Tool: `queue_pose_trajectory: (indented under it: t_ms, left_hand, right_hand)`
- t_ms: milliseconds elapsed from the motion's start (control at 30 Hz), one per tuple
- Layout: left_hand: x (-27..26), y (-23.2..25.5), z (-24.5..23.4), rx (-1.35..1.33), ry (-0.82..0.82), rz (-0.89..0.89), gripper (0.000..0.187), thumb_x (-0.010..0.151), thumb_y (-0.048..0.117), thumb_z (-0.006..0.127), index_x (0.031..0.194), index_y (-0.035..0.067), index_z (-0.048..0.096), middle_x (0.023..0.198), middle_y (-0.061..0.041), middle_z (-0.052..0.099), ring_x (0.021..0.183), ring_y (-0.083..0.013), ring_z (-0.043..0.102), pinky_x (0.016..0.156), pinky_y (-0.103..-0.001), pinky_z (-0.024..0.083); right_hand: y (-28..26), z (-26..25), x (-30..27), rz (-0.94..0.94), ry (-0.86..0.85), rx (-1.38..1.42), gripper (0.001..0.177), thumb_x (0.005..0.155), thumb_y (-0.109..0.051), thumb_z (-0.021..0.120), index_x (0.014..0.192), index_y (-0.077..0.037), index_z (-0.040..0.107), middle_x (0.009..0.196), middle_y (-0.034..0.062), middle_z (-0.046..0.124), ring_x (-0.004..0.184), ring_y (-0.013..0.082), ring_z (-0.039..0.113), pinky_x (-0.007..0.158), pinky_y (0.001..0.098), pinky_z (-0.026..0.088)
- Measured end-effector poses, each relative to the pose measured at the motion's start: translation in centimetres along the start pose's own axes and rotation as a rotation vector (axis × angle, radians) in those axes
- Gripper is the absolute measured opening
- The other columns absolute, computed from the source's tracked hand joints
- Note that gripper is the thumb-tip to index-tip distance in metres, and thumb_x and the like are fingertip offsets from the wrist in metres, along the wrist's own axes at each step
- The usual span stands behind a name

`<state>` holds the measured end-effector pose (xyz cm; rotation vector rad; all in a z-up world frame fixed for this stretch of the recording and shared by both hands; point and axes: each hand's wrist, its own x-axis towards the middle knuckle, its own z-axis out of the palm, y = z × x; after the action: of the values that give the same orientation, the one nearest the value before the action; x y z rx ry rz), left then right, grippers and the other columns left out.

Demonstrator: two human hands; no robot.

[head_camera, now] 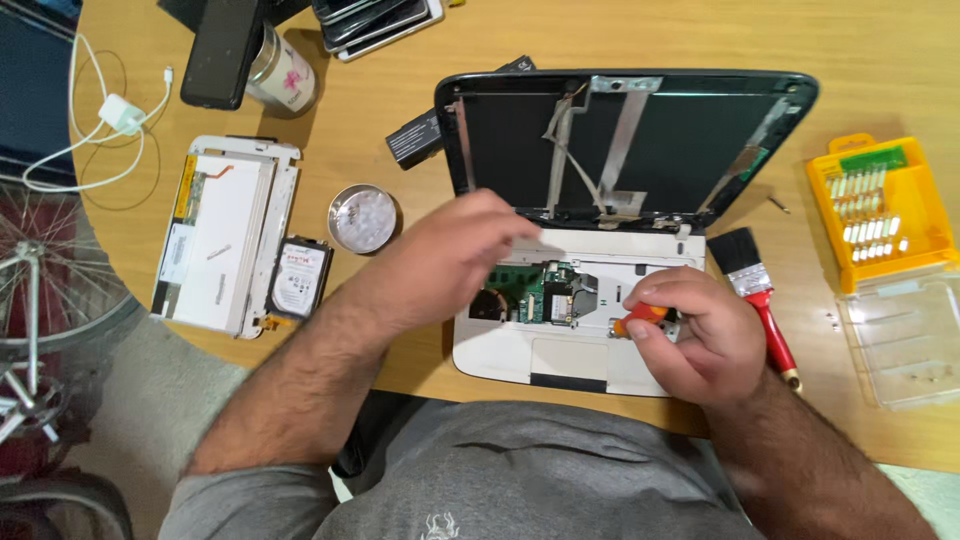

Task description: The person uses a screwdriver to remove screws from the bottom case of a disassembled laptop. They place the removed screws into a small metal container on the table. The laptop's internal components, including the motherboard and hard drive, are visible during the process.

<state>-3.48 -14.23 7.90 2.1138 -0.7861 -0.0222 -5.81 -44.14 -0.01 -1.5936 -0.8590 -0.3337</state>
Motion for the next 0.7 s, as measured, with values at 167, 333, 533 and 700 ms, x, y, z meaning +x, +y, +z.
queue_pose_trajectory:
  t_ms: [167, 333, 533, 700]
  left_hand:
    - [2.8, -0.2, 2.5, 0.0, -0.139, 0.05, 0.014, 0.098, 0.001, 0.059, 0.108, 0.008, 0.066, 0.1, -0.011, 0.062, 0.098, -0.0339, 0.066, 0.088, -0.044, 0.057]
    - [3.5, -0.7, 4.0, -0.086, -0.163, 0.097, 0.006, 0.102, 0.008, 0.058, 0.101, 0.009, 0.064, 0.1, -0.008, 0.063, 0.096, -0.0327, 0.067, 0.087, -0.043, 0.056]
    - [2.5, -2.8, 5.1, -0.361, -0.055, 0.041, 0.005, 0.096, 0.011, 0.071, 0.097, 0.013, 0.075, 0.099, -0.005, 0.073, 0.094, -0.0255, 0.073, 0.087, -0.039, 0.057]
    - [2.2, -3.2, 5.5, -0.573, 0.01, -0.021, 0.006, 0.088, 0.007, 0.078, 0.094, 0.008, 0.078, 0.094, -0.006, 0.076, 0.087, -0.0193, 0.074, 0.084, -0.034, 0.058]
  right_hand:
    - [0.1, 0.1, -0.3, 0.029, 0.08, -0.013, 0.026, 0.083, 0.003, 0.075, 0.107, 0.007, 0.064, 0.091, 0.0188, 0.072, 0.079, 0.0256, 0.071, 0.068, 0.037, 0.059]
    - [0.0, -0.1, 0.0, 0.024, 0.11, 0.002, 0.024, 0.086, 0.003, 0.073, 0.107, 0.008, 0.063, 0.092, 0.0188, 0.071, 0.081, 0.0259, 0.07, 0.071, 0.0372, 0.059]
    - [-0.1, 0.3, 0.3, 0.003, 0.106, 0.028, 0.026, 0.085, 0.004, 0.073, 0.108, 0.009, 0.062, 0.09, 0.021, 0.072, 0.076, 0.0258, 0.07, 0.069, 0.035, 0.058]
    - [-1.1, 0.6, 0.8, -0.035, 0.155, 0.064, 0.022, 0.095, 0.0, 0.066, 0.113, 0.005, 0.054, 0.096, 0.0239, 0.07, 0.083, 0.0261, 0.069, 0.072, 0.0347, 0.058]
